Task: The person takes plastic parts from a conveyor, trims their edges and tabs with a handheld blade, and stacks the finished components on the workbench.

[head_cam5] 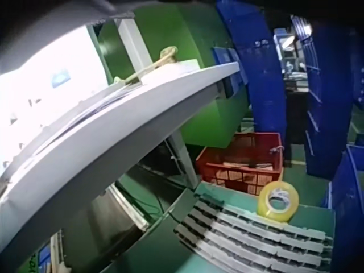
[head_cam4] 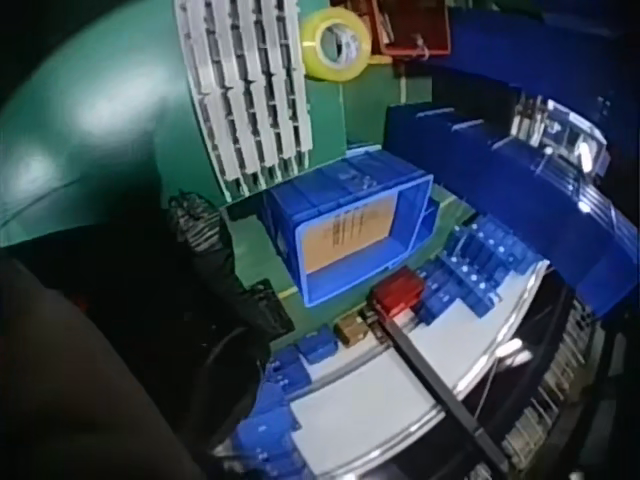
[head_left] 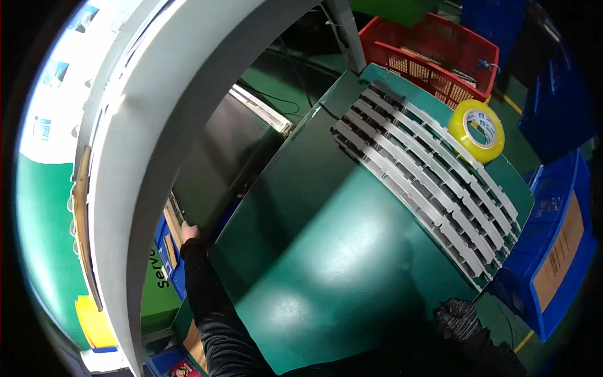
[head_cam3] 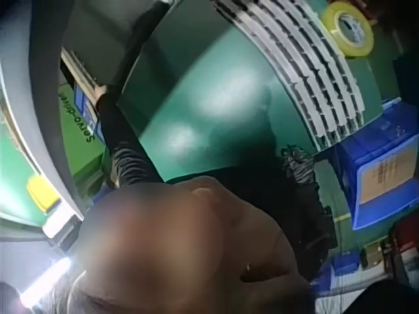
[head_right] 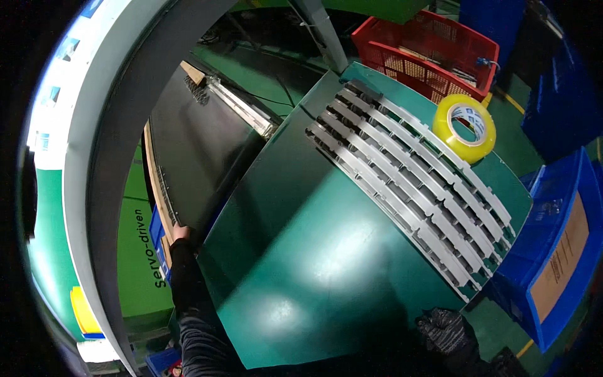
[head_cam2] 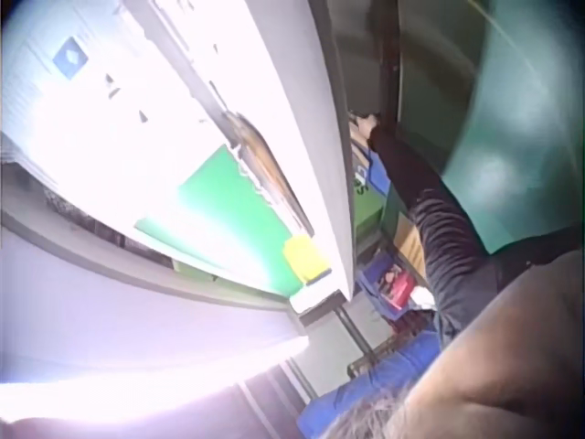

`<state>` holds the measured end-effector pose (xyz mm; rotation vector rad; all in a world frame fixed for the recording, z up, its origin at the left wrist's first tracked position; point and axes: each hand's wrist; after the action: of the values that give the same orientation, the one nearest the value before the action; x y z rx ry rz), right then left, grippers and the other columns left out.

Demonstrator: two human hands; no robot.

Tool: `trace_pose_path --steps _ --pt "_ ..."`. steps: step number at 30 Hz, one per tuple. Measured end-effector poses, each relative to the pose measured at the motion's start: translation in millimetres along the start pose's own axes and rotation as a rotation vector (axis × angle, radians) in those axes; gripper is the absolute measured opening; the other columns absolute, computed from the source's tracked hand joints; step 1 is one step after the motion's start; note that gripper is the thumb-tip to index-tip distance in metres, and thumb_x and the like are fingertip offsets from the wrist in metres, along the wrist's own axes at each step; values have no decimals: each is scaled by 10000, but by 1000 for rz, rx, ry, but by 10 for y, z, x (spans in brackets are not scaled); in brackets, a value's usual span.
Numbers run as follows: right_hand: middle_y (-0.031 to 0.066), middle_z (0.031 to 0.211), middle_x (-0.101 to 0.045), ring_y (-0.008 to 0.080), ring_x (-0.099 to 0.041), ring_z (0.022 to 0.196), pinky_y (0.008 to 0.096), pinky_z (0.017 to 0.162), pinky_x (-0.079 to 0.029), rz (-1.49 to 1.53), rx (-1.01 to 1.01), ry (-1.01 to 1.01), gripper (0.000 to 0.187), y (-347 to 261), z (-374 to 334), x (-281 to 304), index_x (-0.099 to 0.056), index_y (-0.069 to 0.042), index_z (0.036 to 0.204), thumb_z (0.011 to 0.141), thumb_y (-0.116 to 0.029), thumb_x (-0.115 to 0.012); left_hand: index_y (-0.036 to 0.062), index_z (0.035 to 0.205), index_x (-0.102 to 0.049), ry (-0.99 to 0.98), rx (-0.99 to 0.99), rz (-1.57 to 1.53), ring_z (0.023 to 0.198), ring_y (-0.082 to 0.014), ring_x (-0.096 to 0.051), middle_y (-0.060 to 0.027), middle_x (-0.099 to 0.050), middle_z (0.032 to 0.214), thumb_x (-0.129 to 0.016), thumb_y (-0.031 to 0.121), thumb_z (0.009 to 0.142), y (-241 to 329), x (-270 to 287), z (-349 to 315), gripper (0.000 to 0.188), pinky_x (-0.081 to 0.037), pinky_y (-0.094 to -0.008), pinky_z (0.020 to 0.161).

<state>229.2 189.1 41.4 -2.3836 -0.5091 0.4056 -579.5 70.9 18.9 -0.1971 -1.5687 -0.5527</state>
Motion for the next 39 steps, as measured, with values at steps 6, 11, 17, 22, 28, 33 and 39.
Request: trace_pose_path --steps 6,11,17,22,28,33,39 --pt "67 589 -554 181 -542 505 342 455 -438 -202 -32 46 155 404 68 114 -560 -42 684 764 -155 -629 11 954 -547 304 267 468 902 -347 -571 -193 -606 923 -629 291 735 1170 -216 -676 365 -444 -431 769" --pt "70 601 -559 188 -544 518 346 466 -439 -274 -14 29 146 240 35 175 -561 -46 687 764 -155 -620 91 858 -624 249 171 455 841 -332 -584 -139 -618 906 -521 390 794 993 -204 -704 323 -452 -436 717" --pt "73 615 -564 195 -547 534 351 478 -439 -332 6 15 136 187 104 268 -562 -51 690 765 -154 -609 77 880 -601 509 -75 226 809 -356 -552 -147 -608 848 -412 357 848 1923 -355 -357 340 -428 -468 692" --pt "76 627 -568 201 -549 547 355 489 -439 -400 22 5 128 133 164 209 -562 -55 693 766 -153 -600 15 800 -567 459 -197 -264 800 -371 -541 -193 -586 812 -408 322 846 2890 -561 -149 348 -400 -442 677" --pt "79 641 -574 209 -551 563 360 501 -440 -474 57 -20 119 42 207 226 -563 -60 697 767 -153 -589 -27 662 -485 303 -201 -729 563 -284 -490 -147 -495 599 -422 233 831 3247 -858 279 316 -379 -385 551" --pt "81 652 -578 215 -553 576 364 512 -440 -537 110 -48 113 -38 150 200 -563 -64 700 768 -152 -580 -5 667 -493 270 -424 -197 610 -278 -522 -150 -514 617 -458 219 840 2955 -889 35 286 -393 -362 576" --pt "84 666 -584 223 -556 591 369 524 -440 -596 201 -27 105 -136 17 117 -564 -69 703 768 -151 -569 -30 737 -518 83 -257 -558 565 -127 -425 -49 -498 611 -431 229 884 2701 -783 -1842 310 -364 -299 547"
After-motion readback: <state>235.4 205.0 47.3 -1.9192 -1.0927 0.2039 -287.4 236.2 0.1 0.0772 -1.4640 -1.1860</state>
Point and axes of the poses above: each hand's wrist, its own z-axis towards the middle knuckle, its own x-axis out of the back of the hand, y = z × x
